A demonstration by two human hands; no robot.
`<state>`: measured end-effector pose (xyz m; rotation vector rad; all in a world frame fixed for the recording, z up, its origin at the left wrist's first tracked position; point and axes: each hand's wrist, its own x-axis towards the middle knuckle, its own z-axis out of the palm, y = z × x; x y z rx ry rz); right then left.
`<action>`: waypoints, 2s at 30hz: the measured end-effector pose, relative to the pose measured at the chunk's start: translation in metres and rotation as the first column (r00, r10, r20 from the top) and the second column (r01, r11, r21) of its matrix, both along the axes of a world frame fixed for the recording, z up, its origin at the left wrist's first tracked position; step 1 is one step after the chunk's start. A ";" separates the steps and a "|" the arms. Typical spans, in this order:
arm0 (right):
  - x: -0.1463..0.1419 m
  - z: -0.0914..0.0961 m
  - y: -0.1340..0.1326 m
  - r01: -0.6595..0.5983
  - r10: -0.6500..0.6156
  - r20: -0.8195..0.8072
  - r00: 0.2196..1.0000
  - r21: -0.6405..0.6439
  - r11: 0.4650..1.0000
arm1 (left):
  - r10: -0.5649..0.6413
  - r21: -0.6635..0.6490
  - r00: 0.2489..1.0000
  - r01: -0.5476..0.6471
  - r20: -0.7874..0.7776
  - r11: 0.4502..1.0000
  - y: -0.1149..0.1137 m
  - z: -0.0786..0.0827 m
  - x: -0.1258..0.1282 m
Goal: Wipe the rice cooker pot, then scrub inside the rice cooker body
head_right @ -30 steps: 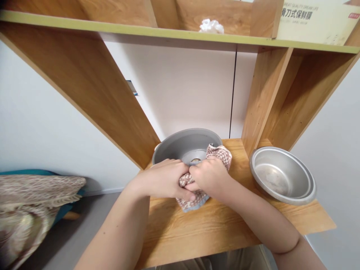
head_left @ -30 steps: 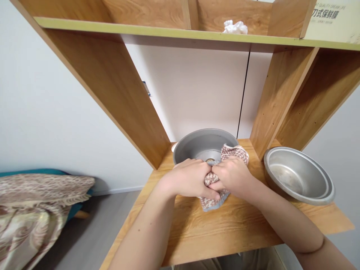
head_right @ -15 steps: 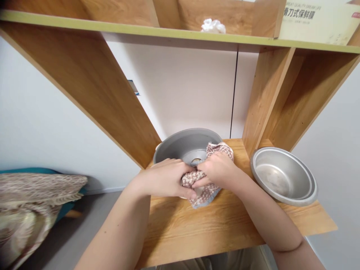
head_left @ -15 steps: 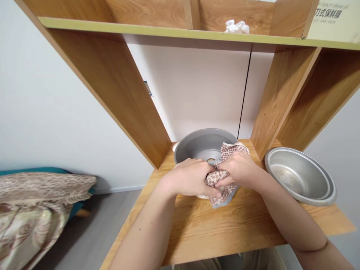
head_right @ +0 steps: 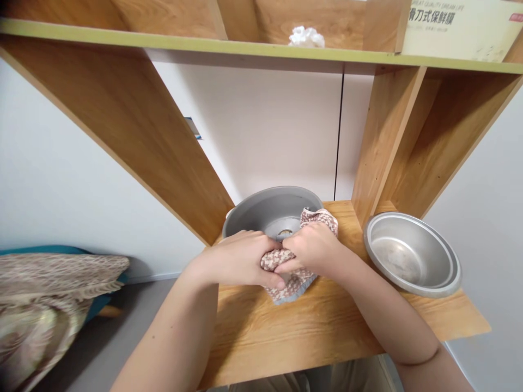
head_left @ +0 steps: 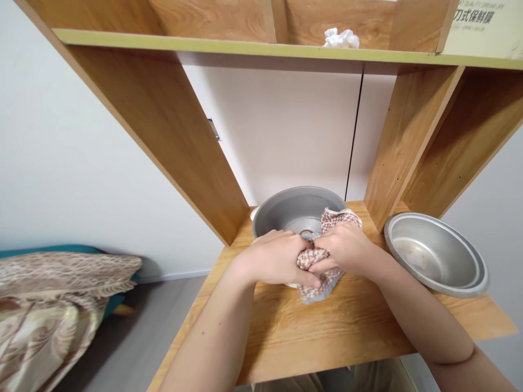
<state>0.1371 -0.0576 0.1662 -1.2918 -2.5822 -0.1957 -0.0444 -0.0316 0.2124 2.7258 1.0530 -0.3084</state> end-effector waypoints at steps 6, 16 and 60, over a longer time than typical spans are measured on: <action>-0.002 0.003 -0.002 0.045 -0.045 -0.005 0.999 -0.022 0.999 | 0.011 0.001 1.000 -0.011 0.011 1.000 -0.002 0.000 0.001; -0.020 -0.007 -0.008 0.091 -0.091 -0.027 0.995 0.002 0.996 | -0.004 0.002 1.000 0.004 0.009 1.000 0.000 -0.002 -0.002; 0.012 0.009 0.003 -0.025 0.023 -0.018 1.000 -0.079 0.997 | 0.005 0.000 1.000 -0.005 0.014 1.000 0.000 -0.002 -0.001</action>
